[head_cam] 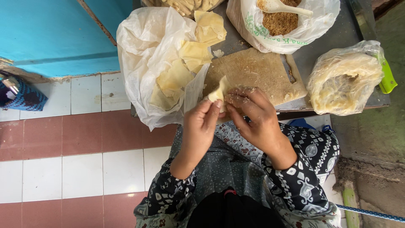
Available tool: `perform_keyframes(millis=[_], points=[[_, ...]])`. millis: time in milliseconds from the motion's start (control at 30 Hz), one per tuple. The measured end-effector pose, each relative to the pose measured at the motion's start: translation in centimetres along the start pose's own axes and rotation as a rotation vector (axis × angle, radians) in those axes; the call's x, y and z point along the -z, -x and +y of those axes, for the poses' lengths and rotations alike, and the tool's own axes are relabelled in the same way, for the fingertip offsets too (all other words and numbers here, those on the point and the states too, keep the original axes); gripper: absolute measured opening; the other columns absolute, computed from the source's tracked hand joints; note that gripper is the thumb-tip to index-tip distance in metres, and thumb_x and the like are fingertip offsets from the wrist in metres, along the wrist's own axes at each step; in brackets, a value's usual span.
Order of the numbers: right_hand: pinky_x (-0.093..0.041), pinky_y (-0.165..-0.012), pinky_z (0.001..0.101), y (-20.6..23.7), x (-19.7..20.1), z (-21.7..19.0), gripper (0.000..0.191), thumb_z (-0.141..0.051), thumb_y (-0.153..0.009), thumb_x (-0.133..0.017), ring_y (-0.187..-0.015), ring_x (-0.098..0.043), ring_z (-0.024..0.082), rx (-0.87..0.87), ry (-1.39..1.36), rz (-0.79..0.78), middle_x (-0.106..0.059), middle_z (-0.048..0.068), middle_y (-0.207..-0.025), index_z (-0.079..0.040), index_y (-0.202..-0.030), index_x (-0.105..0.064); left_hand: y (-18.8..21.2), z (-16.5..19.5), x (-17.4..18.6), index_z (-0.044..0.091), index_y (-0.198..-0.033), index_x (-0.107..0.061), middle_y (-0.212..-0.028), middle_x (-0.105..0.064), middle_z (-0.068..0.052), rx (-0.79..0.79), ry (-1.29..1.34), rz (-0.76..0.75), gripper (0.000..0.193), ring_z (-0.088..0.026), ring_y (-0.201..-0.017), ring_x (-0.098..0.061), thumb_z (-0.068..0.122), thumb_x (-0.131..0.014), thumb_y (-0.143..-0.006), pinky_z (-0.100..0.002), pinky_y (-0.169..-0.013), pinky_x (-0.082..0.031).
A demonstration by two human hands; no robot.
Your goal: The person sits at a low table and folds triangular pastry wrappers around a brown sugar filling. They take a wrapper, spoon filling from a bag onto it, fold the wrapper over the filling, and set the folded pastry aside, repeating the process.
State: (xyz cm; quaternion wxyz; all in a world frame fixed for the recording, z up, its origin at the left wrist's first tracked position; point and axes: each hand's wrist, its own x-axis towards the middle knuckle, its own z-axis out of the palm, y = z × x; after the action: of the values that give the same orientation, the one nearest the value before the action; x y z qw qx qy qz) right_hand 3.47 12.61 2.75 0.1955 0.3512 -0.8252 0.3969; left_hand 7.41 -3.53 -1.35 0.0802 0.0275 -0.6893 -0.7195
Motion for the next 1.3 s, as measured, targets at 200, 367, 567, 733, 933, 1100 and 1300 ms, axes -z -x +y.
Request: perform_keyframes(millis=[200, 367, 567, 733, 933, 1100, 1300], points=[[-0.054, -0.089, 0.0424, -0.1, 0.6, 0.1, 0.028, 0.003, -0.086, -0.078, -0.105, -0.067, 0.036, -0.019, -0.050, -0.034, -0.068, 0.017, -0.115, 0.003, -0.114, -0.069, -0.5, -0.3, 0.6, -0.007, -0.115, -0.073, -0.102, -0.076, -0.010, 0.069, 0.294, 0.021, 0.020, -0.011, -0.087, -0.072, 0.009, -0.070, -0.103, -0.025, -0.079, -0.060], [-0.054, -0.083, 0.0412, 0.8, 0.3, 0.5, 0.025, 0.004, -0.085, -0.077, -0.098, -0.067, 0.036, 0.019, 0.050, -0.007, -0.069, 0.017, -0.110, 0.003, -0.109, -0.070, 0.3, -0.4, 0.3, -0.006, -0.134, -0.061, -0.116, -0.073, -0.008, 0.002, 0.256, -0.084, 0.038, -0.008, -0.102, -0.070, 0.008, -0.070, -0.100, -0.024, -0.088, -0.060], [-0.061, -0.083, 0.0332, 1.6, 0.2, 2.9, 0.016, 0.003, -0.095, -0.054, -0.091, -0.072, 0.020, -0.714, -0.852, 0.219, -0.073, 0.014, -0.105, -0.001, -0.105, -0.065, 0.5, -0.5, 1.1, -0.005, -0.137, -0.062, -0.106, -0.074, -0.007, 0.027, 0.026, -0.091, 0.039, -0.007, -0.092, -0.069, 0.002, -0.066, -0.099, -0.022, -0.082, -0.060], [-0.063, -0.077, 0.0363, 0.7, 2.3, 4.9, 0.007, 0.000, -0.104, -0.055, -0.087, -0.071, 0.024, -0.707, -1.459, 0.439, -0.069, 0.016, -0.100, 0.000, -0.106, -0.062, 0.7, -0.7, 3.8, -0.005, -0.128, -0.068, -0.107, -0.075, -0.007, 0.101, 0.040, -0.149, 0.031, -0.007, -0.086, -0.066, -0.003, -0.062, -0.097, -0.023, -0.078, -0.057], [-0.061, -0.091, 0.0372, -4.6, -2.1, 3.0, 0.021, 0.003, -0.110, -0.058, -0.104, -0.067, 0.025, -0.066, -0.332, 0.357, -0.065, 0.012, -0.121, -0.006, -0.129, -0.057, 2.0, -2.2, 4.9, 0.001, -0.118, -0.063, -0.109, -0.069, -0.007, 0.291, 0.503, -0.206, 0.020, -0.010, -0.095, -0.068, 0.004, -0.063, -0.098, -0.028, -0.077, -0.058], [-0.051, -0.098, 0.0483, -7.4, -3.4, 0.2, 0.055, 0.000, -0.081, -0.065, -0.118, -0.063, 0.039, 0.294, 0.440, -0.014, -0.064, 0.020, -0.130, -0.005, -0.135, -0.059, 2.7, -1.3, 4.1, 0.006, -0.118, -0.056, -0.109, -0.068, -0.008, 0.313, 0.585, -0.105, 0.019, -0.014, -0.093, -0.068, 0.013, -0.063, -0.102, -0.032, -0.071, -0.058], [-0.055, -0.078, 0.0317, 0.2, 0.5, -2.1, 0.022, -0.017, -0.108, -0.061, -0.086, -0.067, 0.019, -0.676, -0.278, 0.002, -0.073, 0.011, -0.094, 0.001, -0.112, -0.073, 3.2, 1.9, 1.4, 0.009, -0.138, -0.054, -0.125, -0.066, -0.003, 0.159, 0.755, 0.021, 0.040, -0.014, -0.120, -0.061, 0.015, -0.057, -0.098, -0.033, -0.107, -0.045]])
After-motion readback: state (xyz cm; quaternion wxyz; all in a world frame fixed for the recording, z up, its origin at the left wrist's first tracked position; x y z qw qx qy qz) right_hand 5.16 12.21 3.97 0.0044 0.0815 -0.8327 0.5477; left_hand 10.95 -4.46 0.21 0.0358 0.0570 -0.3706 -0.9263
